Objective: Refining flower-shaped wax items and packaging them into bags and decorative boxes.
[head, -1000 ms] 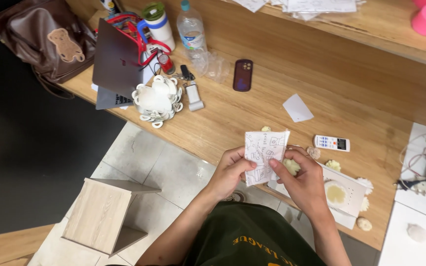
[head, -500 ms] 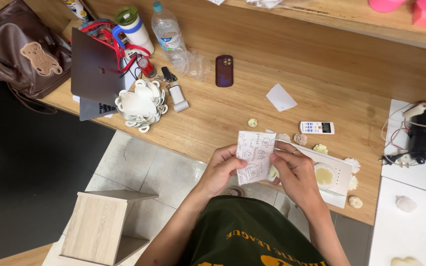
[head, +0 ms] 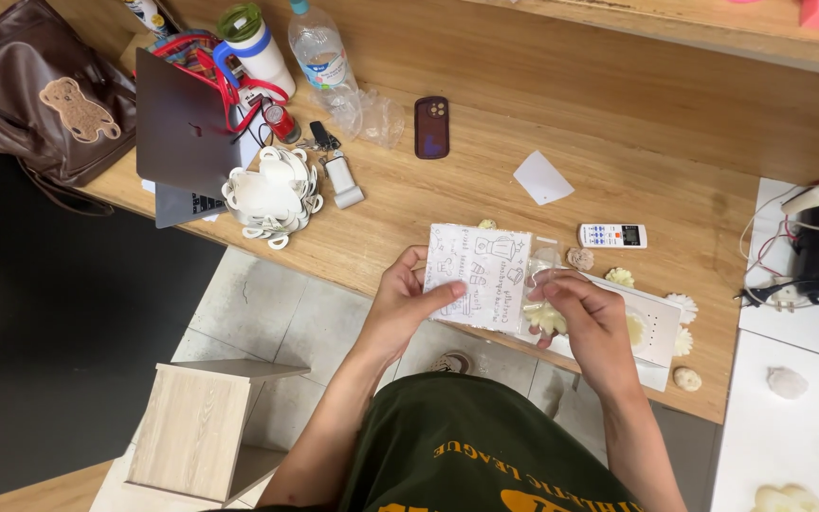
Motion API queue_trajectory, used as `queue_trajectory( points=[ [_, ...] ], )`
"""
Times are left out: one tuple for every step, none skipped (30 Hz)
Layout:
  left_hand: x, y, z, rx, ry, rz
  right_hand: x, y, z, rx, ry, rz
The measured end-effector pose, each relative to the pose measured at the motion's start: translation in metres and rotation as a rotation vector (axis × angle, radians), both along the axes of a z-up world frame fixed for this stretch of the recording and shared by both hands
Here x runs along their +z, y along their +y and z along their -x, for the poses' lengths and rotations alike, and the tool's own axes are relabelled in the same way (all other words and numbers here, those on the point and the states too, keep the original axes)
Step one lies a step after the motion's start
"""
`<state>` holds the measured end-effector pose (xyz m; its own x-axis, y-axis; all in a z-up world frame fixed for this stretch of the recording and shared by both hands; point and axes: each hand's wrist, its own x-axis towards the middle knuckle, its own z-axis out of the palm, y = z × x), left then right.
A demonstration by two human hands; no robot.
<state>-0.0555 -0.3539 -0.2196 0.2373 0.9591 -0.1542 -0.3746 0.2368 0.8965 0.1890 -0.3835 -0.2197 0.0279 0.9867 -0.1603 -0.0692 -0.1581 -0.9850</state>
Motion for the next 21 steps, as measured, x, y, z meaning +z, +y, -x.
queue_trajectory(
  points=[
    [-0.001, -0.001, -0.001, 0.0, -0.001, 0.002, 0.002, -0.001, 0.001, 0.0, -0.001, 0.002],
    [-0.003, -0.001, -0.002, -0.001, 0.03, -0.002, 0.005, -0.001, 0.001, 0.006, -0.015, 0.01],
    [-0.004, -0.002, -0.004, -0.002, 0.061, -0.006, 0.007, -0.001, 0.001, 0.012, -0.03, 0.017],
    [-0.005, -0.002, -0.005, -0.001, 0.06, -0.007, 0.009, -0.001, 0.001, 0.013, -0.031, 0.016],
    [-0.006, -0.002, -0.005, 0.05, 0.106, -0.071, 0.01, -0.002, 0.0, 0.009, -0.057, 0.035],
    [-0.006, -0.001, -0.006, 0.103, 0.152, -0.136, 0.012, -0.001, 0.0, 0.006, -0.082, 0.052],
    [0.004, -0.002, -0.006, 0.106, 0.152, -0.139, 0.011, -0.002, -0.003, 0.009, -0.083, 0.049],
    [0.015, -0.003, -0.006, 0.197, 0.44, -0.137, 0.01, -0.003, -0.006, -0.001, -0.098, 0.044],
    [0.026, -0.004, -0.007, 0.287, 0.729, -0.129, 0.009, -0.004, -0.008, -0.01, -0.112, 0.039],
    [0.024, -0.005, -0.005, 0.292, 0.727, -0.133, 0.008, -0.006, -0.013, -0.007, -0.113, 0.033],
    [0.023, -0.006, -0.004, 0.343, 0.772, -0.297, 0.007, -0.009, -0.018, 0.037, -0.053, 0.04],
    [0.022, -0.006, -0.003, 0.391, 0.814, -0.466, 0.007, -0.011, -0.023, 0.079, 0.007, 0.045],
    [0.024, -0.007, -0.003, 0.395, 0.813, -0.471, 0.014, -0.011, -0.019, 0.081, 0.006, 0.038],
    [0.026, -0.007, -0.003, 0.387, 0.804, -0.67, 0.021, -0.01, -0.016, 0.145, 0.081, 0.086],
    [0.027, -0.007, -0.004, 0.373, 0.791, -0.868, 0.029, -0.01, -0.012, 0.21, 0.155, 0.135],
    [0.029, -0.009, -0.006, 0.378, 0.787, -0.876, 0.03, -0.008, -0.008, 0.211, 0.151, 0.126],
    [0.031, -0.01, -0.008, 0.357, 0.799, -0.941, 0.032, -0.007, -0.004, 0.2, 0.193, 0.158],
    [0.032, -0.012, -0.009, 0.338, 0.813, -1.003, 0.034, -0.006, -0.001, 0.191, 0.234, 0.192],
    [0.029, -0.013, -0.012, 0.345, 0.81, -1.008, 0.033, -0.006, -0.002, 0.194, 0.23, 0.186],
    [0.027, -0.012, -0.012, 0.353, 0.79, -1.035, 0.032, -0.005, -0.003, 0.178, 0.27, 0.171],
    [0.024, -0.012, -0.013, 0.36, 0.769, -1.062, 0.03, -0.003, -0.003, 0.163, 0.31, 0.156]
  ],
)
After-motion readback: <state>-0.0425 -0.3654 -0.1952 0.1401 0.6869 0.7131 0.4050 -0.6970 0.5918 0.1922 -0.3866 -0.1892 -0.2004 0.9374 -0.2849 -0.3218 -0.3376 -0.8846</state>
